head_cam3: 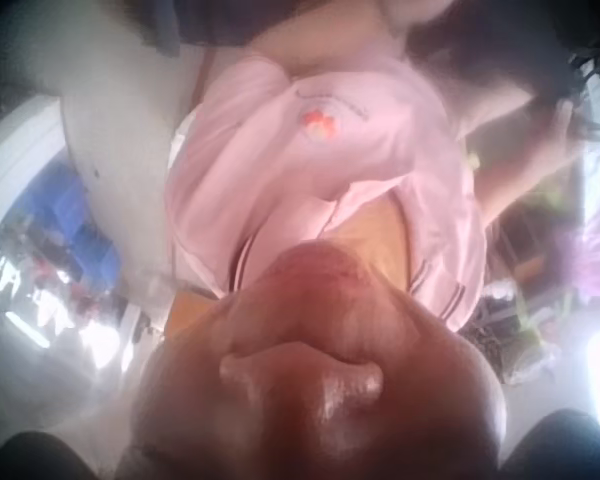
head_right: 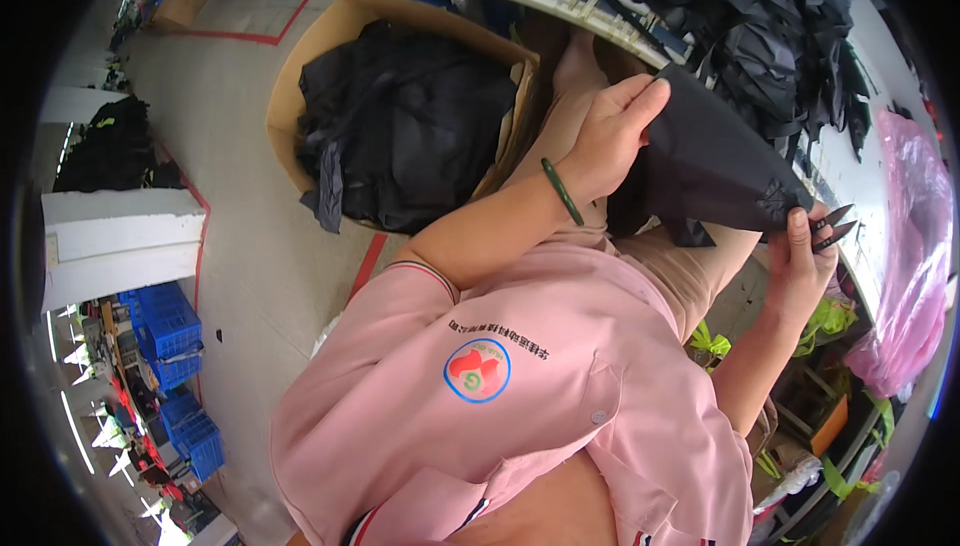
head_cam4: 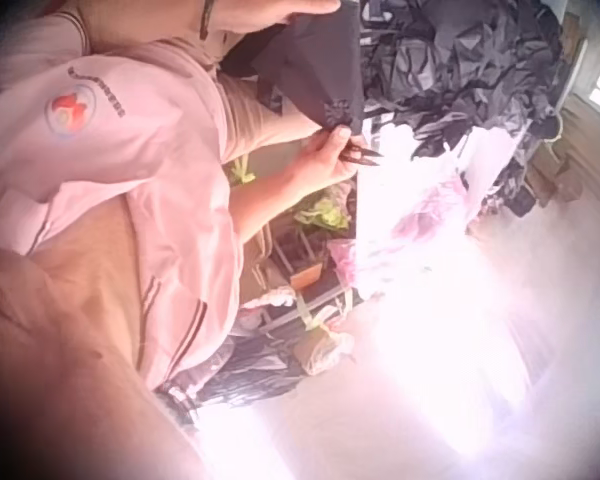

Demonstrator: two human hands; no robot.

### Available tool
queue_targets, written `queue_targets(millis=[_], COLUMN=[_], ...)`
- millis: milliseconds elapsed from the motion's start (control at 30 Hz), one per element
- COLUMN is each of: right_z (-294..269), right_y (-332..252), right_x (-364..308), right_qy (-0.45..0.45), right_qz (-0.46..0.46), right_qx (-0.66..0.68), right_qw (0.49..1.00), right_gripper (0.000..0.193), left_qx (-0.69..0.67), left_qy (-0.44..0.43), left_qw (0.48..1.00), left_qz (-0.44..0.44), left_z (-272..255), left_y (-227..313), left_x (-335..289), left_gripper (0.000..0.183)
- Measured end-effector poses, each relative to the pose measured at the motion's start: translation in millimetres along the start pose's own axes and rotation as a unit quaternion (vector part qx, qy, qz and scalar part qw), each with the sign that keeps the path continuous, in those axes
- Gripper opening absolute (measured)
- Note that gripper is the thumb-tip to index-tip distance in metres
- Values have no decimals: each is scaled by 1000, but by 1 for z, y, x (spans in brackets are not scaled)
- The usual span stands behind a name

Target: The person sits on the floor and uses scissors to trim loose threads and edges from black fabric pieces. They handle the fabric with both hands, cutting small sections and placing the finished pieces into a cardboard box on their lap.

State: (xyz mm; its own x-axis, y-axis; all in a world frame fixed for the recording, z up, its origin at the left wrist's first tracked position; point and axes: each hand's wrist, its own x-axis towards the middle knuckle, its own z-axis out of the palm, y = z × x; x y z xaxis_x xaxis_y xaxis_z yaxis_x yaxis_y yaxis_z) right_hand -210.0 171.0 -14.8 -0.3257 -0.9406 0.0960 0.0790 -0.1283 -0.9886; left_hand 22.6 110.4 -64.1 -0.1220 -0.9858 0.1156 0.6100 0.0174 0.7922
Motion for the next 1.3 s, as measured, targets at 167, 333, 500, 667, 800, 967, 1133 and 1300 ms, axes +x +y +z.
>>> queue_targets(millis=[167,333,500,667,800,967,1133,1300], right_z=[10,17,4,-1,8,10,12,9], right_y=[-11,-14,-12,-22,-26,-23,-18,-8], right_x=[10,24,49,74,85,88,89,87], right_qy=[-40,-22,8,31,-34,-60,-64,-62], right_qz=[6,-28,-8,3,19,-23,-35,-31], right_qx=[7,25,52,54,46,12,16,0], right_qw=[999,999,999,998,998,998,997,998], right_gripper=[10,15,15,13,15,15,14,13], left_qx=[-40,-17,117,218,408,499,394,385], left_qy=[-10,-166,-197,1,-186,-360,-317,-302], left_qw=[998,986,973,965,821,742,858,872], left_qz=[-50,-10,18,144,354,265,84,-21], left_z=[2,18,12,16,59,103,94,86], left_y=[5,25,27,29,50,34,16,15], left_x=[33,59,86,117,98,110,109,113], left_gripper=[21,23,28,23,32,52,40,23])
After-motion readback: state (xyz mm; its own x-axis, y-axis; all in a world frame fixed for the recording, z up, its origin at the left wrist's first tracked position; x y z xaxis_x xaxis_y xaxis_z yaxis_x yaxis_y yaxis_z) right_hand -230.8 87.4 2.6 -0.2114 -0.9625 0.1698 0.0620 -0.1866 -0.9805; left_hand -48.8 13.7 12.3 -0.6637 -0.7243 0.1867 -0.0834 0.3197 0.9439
